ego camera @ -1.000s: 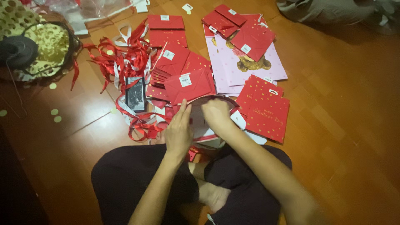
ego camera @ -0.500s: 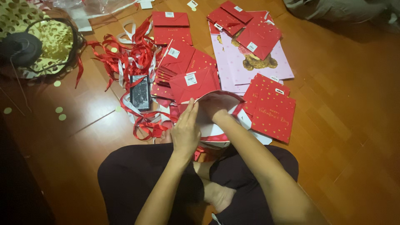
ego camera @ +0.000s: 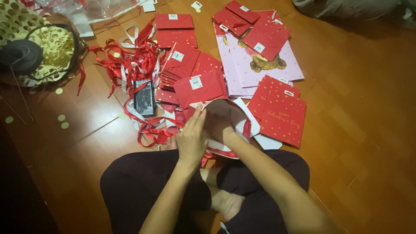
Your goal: The person sits on the floor and assembles red Valentine's Day cards by inserting white inserts into red envelopes. The person handles the cards one at a time, folding the inserts and placing them inside the envelopes before stacking them.
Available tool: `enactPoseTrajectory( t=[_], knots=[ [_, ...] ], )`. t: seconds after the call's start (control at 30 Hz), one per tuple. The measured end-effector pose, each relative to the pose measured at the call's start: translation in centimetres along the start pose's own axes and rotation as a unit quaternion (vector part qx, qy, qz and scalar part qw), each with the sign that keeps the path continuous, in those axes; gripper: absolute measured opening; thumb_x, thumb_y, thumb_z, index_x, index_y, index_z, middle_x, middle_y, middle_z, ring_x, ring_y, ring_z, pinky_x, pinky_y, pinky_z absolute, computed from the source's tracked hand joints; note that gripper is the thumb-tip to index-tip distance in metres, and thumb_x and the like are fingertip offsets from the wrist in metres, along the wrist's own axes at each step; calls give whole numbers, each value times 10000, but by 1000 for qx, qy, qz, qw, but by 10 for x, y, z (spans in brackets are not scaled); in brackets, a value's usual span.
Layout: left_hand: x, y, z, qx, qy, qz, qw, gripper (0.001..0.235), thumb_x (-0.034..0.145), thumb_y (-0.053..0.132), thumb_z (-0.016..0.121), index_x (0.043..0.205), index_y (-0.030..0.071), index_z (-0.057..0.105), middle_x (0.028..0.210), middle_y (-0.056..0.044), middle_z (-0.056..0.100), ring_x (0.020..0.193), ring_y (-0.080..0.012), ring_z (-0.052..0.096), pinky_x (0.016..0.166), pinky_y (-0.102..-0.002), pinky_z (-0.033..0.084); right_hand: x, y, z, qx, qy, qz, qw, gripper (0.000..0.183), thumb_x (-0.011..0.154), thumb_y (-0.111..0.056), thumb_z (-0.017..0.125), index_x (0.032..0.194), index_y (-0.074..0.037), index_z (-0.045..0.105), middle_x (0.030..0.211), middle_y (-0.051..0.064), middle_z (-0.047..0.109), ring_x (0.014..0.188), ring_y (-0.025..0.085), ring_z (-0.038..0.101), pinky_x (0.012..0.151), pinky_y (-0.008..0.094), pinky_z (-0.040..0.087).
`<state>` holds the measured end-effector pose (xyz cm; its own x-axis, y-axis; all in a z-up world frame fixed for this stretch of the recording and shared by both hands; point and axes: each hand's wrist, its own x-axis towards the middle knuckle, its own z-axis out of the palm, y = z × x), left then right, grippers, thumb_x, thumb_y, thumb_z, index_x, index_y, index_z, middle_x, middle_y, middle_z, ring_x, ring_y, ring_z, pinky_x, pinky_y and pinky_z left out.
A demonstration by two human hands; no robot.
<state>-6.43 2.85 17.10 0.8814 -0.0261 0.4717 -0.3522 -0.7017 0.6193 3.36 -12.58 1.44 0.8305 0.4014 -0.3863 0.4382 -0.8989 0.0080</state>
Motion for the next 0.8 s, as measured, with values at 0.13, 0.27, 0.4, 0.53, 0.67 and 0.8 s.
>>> enactPoseTrajectory(
  t=[0.13,0.27,0.4,0.53,0.67,0.8],
  knots=[
    [0,-3,0,-4,18,1,1000,612,751,-109,603,1352,6,623,1465,-126,598,1148,-310,685,912,-394,573,-10,-12,-18,10,-22,4,1000,567,945,-342,524,1480,-163,473,1522,184,419,1296,395,518,990,565,447],
    [1,-8,-2,-18,12,-19,1000,529,808,-72,617,1329,20,639,1484,-134,581,1156,-317,681,913,-385,572,-23,-19,-46,58,-15,-2,998,596,962,-401,522,1522,-214,443,1580,162,360,1327,402,481,993,606,423],
    [2,-10,0,-42,18,-35,998,468,840,-12,647,1304,47,656,1479,-135,575,1167,-325,672,934,-396,558,-61,-16,-94,89,154,-117,977,368,911,-188,614,1269,-141,685,1261,123,704,1122,329,691,958,456,557],
    [8,-13,-3,-76,45,-72,994,423,861,17,660,1278,89,681,1406,-136,613,1127,-328,685,904,-376,563,-128,5,-128,188,445,-235,843,348,848,-52,640,1192,-48,692,1077,135,748,938,328,731,829,406,573],
    [12,-13,0,-108,64,-80,989,397,904,31,659,1286,129,706,1326,-142,622,1057,-289,689,865,-347,568,-189,35,-105,256,587,-132,757,499,939,-417,688,1289,-70,603,1183,152,698,997,278,713,897,382,568],
    [10,-13,4,-200,54,-140,968,425,948,115,645,1372,128,627,1311,-113,620,960,-199,694,798,-323,577,-190,47,-54,452,557,-58,694,1179,874,-669,765,1668,-87,115,1580,164,453,1138,174,670,1013,370,568]
  ],
)
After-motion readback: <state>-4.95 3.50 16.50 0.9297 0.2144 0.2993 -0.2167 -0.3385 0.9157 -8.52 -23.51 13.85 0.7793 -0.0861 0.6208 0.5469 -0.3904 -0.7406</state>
